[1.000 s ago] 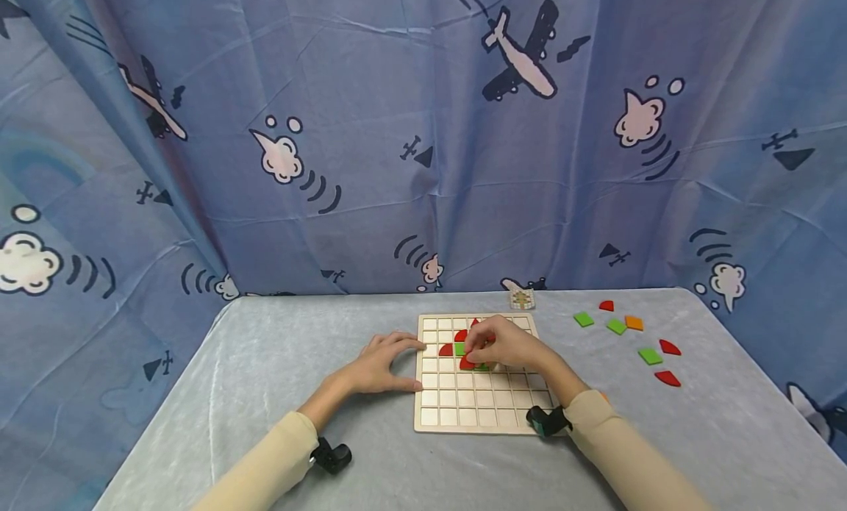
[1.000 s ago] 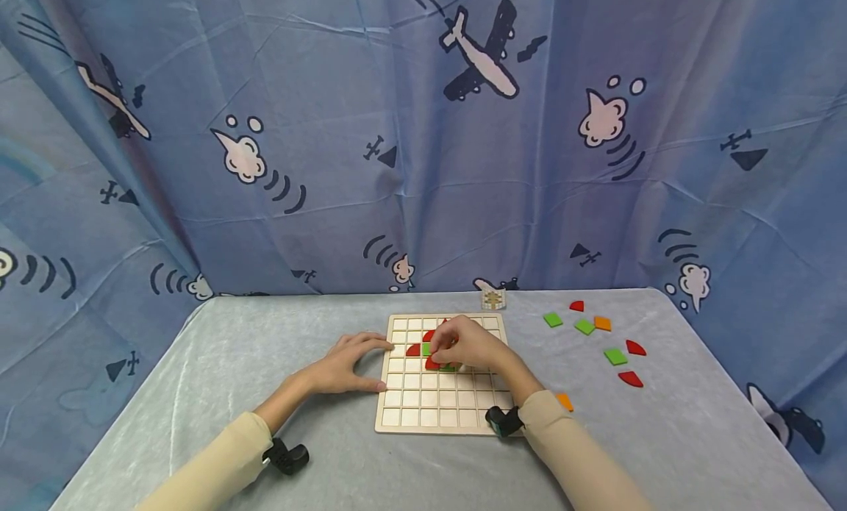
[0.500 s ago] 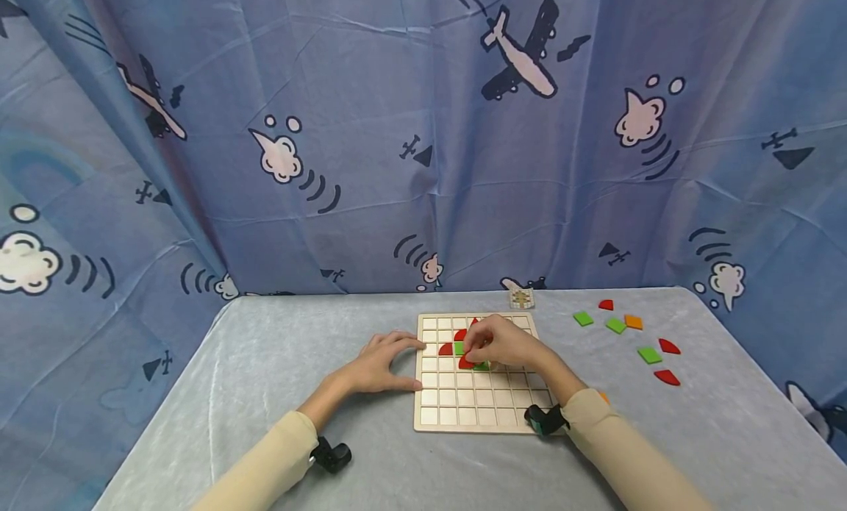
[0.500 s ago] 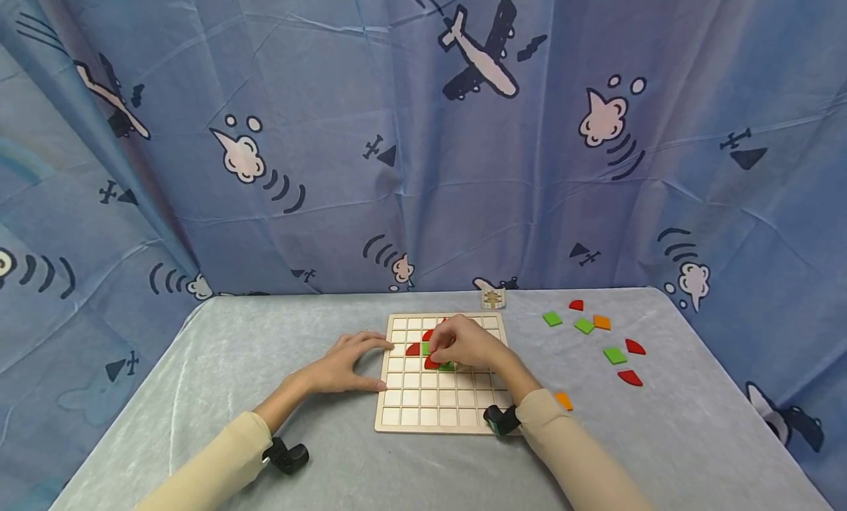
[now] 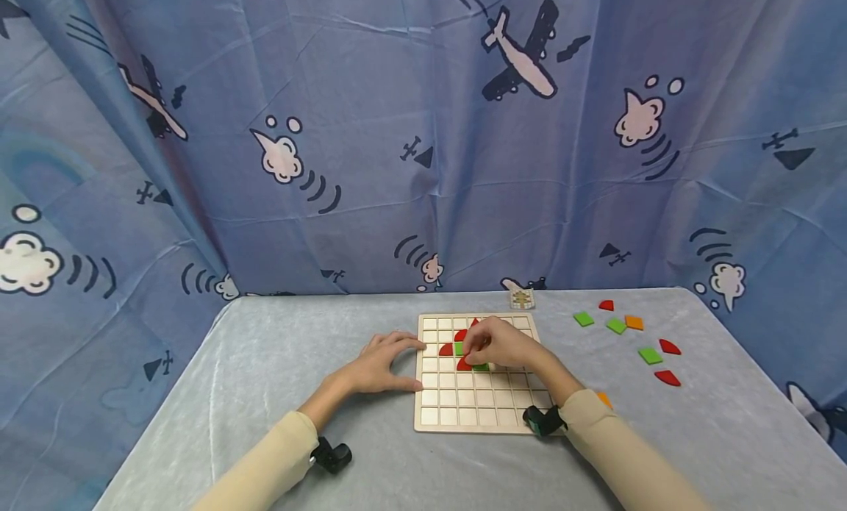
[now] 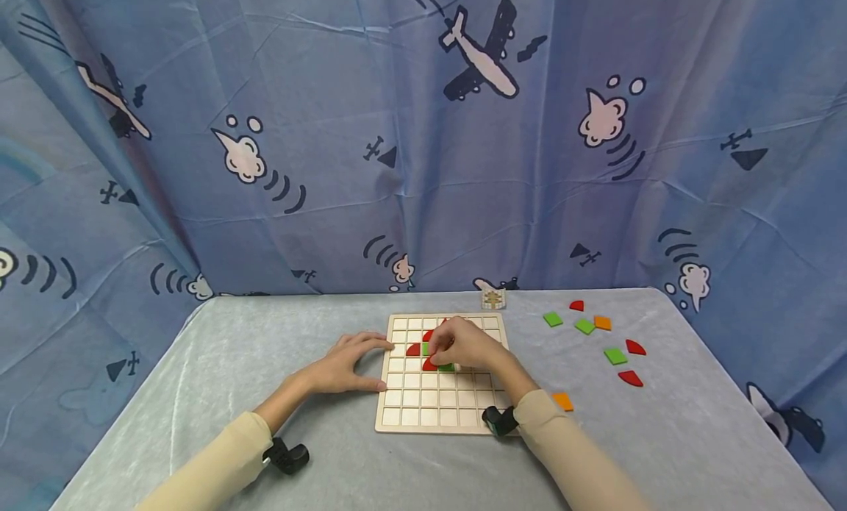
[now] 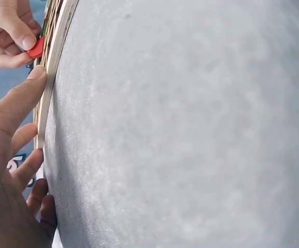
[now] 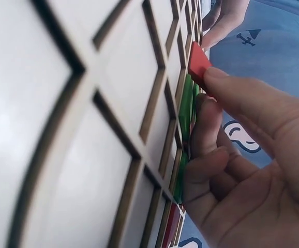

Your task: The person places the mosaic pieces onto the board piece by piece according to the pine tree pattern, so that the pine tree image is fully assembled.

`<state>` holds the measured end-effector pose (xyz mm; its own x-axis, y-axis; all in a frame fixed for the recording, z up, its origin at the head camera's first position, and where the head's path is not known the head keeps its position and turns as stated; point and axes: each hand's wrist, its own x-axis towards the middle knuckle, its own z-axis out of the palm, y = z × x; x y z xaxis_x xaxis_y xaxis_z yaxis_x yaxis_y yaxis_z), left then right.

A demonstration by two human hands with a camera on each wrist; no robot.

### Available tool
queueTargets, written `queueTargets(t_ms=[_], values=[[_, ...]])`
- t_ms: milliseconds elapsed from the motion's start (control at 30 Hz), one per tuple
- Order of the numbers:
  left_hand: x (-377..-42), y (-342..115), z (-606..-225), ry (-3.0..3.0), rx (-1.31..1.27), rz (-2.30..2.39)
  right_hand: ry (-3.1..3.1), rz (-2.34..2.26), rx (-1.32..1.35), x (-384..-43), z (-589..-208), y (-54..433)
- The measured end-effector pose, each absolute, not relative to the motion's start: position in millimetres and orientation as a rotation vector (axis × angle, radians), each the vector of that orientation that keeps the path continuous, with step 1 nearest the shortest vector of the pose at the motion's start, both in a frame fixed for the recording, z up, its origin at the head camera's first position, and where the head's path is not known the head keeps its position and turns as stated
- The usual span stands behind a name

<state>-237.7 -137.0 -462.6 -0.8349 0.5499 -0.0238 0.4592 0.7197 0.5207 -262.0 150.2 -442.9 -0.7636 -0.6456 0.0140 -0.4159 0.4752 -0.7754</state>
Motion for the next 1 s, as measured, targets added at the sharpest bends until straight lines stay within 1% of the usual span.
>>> queueTargets(t_ms=[600,1000], values=[[-236.5,-136.3,-462.7,2.751,0.817,0.765,2.455,-1.145,-0.893,-262.0,-442.5,150.8],[-237.6,-137.9,-463.5,2.746,0.826,0.757,2.444,-1.196,-0.93,-256.6,-432.6,178.6]])
